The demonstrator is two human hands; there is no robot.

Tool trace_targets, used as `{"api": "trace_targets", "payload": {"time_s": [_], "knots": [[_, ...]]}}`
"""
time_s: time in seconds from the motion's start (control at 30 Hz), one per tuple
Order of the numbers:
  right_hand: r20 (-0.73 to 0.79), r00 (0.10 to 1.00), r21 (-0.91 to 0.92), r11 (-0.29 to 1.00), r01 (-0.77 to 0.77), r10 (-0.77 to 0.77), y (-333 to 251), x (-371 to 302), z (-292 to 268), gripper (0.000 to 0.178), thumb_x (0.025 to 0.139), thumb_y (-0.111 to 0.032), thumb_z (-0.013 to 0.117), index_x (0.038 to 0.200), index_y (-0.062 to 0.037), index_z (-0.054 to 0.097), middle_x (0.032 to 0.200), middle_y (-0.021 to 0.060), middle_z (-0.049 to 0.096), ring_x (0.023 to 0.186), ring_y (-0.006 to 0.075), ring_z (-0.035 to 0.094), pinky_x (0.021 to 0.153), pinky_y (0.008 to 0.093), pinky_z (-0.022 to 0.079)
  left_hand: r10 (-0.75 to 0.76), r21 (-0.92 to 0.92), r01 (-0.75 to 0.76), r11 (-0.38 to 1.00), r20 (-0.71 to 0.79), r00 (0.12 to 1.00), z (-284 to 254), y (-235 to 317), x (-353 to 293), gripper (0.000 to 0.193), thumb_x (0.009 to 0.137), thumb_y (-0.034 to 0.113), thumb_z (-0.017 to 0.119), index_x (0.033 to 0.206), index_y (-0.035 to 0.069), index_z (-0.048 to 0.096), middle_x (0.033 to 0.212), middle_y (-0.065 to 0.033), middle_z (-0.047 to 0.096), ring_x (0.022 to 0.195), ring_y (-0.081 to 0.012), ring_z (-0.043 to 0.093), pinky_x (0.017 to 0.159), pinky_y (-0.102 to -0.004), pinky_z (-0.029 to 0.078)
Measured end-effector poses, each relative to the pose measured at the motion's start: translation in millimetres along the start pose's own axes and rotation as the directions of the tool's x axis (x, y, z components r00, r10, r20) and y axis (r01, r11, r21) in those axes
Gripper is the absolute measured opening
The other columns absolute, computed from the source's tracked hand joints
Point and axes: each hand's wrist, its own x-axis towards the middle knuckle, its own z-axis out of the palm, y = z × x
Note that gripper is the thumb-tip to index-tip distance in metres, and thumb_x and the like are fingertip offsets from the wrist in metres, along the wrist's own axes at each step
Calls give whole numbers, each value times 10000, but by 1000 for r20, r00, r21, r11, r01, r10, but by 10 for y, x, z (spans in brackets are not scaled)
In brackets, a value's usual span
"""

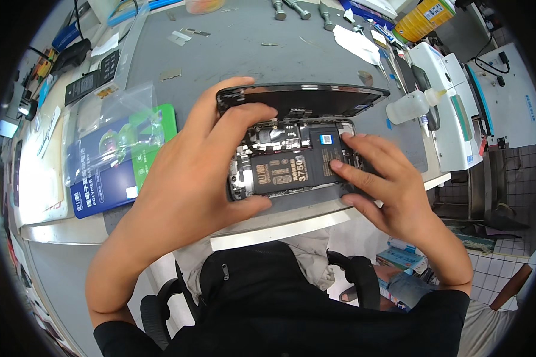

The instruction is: The person removes the old battery from a disassembled smartphone, opens a new battery package, and peels off protective films. They then place the new battery into the phone, connect the ribbon cable, and reattach the screen assembly.

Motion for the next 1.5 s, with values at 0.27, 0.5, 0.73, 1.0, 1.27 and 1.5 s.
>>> {"api": "trace_targets", "payload": {"time_s": [0.27,0.5,0.73,1.0,1.27,1.5], "knots": [[-23,994,48,993,104,-103,116,-30,143,554,751,-116,775,1293,-48,687,1434,206,585,1262,403,591,1017,465,519,-40,28,40,999,2,999,10,-13,-5,900,503,55,933,1325,134,575,1554,-104,452,1258,-273,554,839,-338,549],[27,989,28,989,143,-143,184,-14,114,583,743,-106,769,1319,-77,682,1451,194,581,1282,379,589,943,454,513,-12,72,13,997,-11,1000,26,-8,16,899,497,66,932,1322,131,579,1549,-117,461,1181,-258,578,830,-329,538],[-4,965,-15,965,262,-262,258,78,115,518,777,-129,778,1281,-52,687,1403,144,618,1153,311,632,840,406,553,-29,69,30,997,-3,1000,20,-5,27,896,500,78,935,1321,137,579,1544,-114,466,1209,-258,573,829,-328,537],[-51,904,-75,905,420,-424,314,164,204,502,760,-103,775,1231,46,684,1324,154,663,1022,278,649,803,361,610,-4,51,5,999,-17,1000,27,-34,25,895,497,80,936,1317,139,582,1546,-123,463,1235,-266,570,839,-330,540],[-73,919,-87,920,381,-387,83,302,250,501,783,-153,774,1238,42,693,1268,206,684,920,276,644,790,345,566,-32,0,32,999,-10,999,21,-35,18,893,497,83,938,1316,141,586,1543,-134,463,1224,-276,571,824,-341,535],[-113,936,-187,933,309,-333,-59,286,340,481,783,-194,802,1199,28,713,1210,199,702,867,265,641,754,336,561,-47,-55,47,997,-4,999,17,-41,15,891,507,89,942,1323,148,588,1538,-128,467,1250,-307,565,833,-382,550]]}}
